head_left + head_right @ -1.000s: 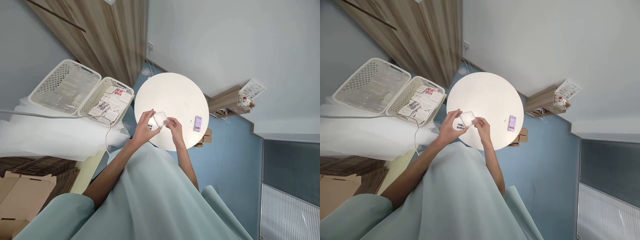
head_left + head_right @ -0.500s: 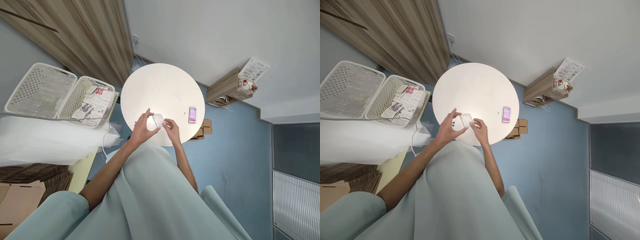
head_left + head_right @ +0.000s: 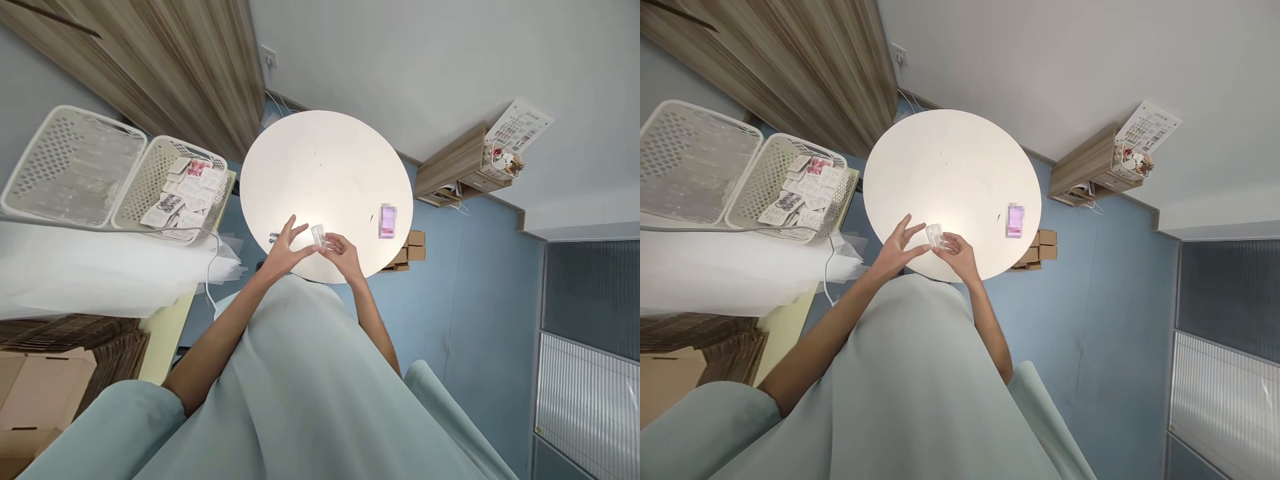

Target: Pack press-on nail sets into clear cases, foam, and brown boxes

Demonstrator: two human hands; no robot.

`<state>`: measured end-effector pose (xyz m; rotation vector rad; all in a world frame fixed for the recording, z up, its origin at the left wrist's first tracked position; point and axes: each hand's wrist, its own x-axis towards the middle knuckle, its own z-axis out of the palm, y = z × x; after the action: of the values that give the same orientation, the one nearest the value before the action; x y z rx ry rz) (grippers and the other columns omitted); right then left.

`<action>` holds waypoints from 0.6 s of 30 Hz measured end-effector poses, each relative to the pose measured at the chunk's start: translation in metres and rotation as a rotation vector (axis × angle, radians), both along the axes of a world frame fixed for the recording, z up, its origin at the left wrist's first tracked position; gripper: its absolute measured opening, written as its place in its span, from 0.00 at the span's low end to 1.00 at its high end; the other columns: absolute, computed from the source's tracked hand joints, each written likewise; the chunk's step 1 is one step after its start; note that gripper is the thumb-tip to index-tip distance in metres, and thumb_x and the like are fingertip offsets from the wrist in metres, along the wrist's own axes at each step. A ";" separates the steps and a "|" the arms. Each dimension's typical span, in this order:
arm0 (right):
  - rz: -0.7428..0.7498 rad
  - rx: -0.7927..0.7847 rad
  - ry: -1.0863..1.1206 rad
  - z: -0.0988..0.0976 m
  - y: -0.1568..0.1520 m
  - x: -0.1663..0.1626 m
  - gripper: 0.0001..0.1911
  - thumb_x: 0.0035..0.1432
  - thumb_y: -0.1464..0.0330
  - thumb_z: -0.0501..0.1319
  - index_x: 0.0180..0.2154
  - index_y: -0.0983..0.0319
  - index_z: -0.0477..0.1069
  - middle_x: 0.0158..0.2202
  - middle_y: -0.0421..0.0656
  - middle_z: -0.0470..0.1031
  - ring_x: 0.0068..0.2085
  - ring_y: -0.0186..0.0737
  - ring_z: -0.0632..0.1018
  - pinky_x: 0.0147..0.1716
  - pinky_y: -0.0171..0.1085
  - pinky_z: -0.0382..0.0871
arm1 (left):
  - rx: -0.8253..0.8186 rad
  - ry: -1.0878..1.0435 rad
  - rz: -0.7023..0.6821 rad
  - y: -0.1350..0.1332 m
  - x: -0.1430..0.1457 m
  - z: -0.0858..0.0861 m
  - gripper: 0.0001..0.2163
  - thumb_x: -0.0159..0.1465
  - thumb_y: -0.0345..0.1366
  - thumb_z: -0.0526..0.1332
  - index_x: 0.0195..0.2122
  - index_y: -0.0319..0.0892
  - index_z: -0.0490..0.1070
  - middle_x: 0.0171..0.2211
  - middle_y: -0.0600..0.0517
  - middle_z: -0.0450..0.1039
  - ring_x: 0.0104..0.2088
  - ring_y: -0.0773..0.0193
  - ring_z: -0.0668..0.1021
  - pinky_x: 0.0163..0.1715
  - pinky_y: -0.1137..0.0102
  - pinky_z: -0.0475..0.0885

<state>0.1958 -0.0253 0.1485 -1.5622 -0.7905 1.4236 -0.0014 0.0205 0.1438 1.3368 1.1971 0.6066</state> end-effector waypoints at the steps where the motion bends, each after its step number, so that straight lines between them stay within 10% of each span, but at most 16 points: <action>1: 0.012 0.001 0.020 0.001 -0.001 0.000 0.29 0.49 0.55 0.80 0.52 0.55 0.80 0.59 0.47 0.83 0.58 0.49 0.84 0.65 0.52 0.79 | -0.100 -0.051 0.018 0.002 -0.002 -0.003 0.50 0.65 0.55 0.71 0.82 0.53 0.46 0.72 0.38 0.70 0.75 0.39 0.68 0.68 0.43 0.70; 18: 0.108 -0.038 0.105 0.009 -0.004 -0.013 0.41 0.45 0.48 0.82 0.59 0.56 0.81 0.59 0.47 0.84 0.65 0.57 0.81 0.68 0.55 0.76 | -0.468 -0.247 0.104 0.012 -0.011 0.014 0.63 0.47 0.47 0.84 0.80 0.38 0.53 0.65 0.34 0.77 0.67 0.36 0.78 0.70 0.47 0.70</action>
<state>0.1830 -0.0293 0.1579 -1.4792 -0.7995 1.5939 -0.0121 0.0329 0.1576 0.7866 1.1222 0.5077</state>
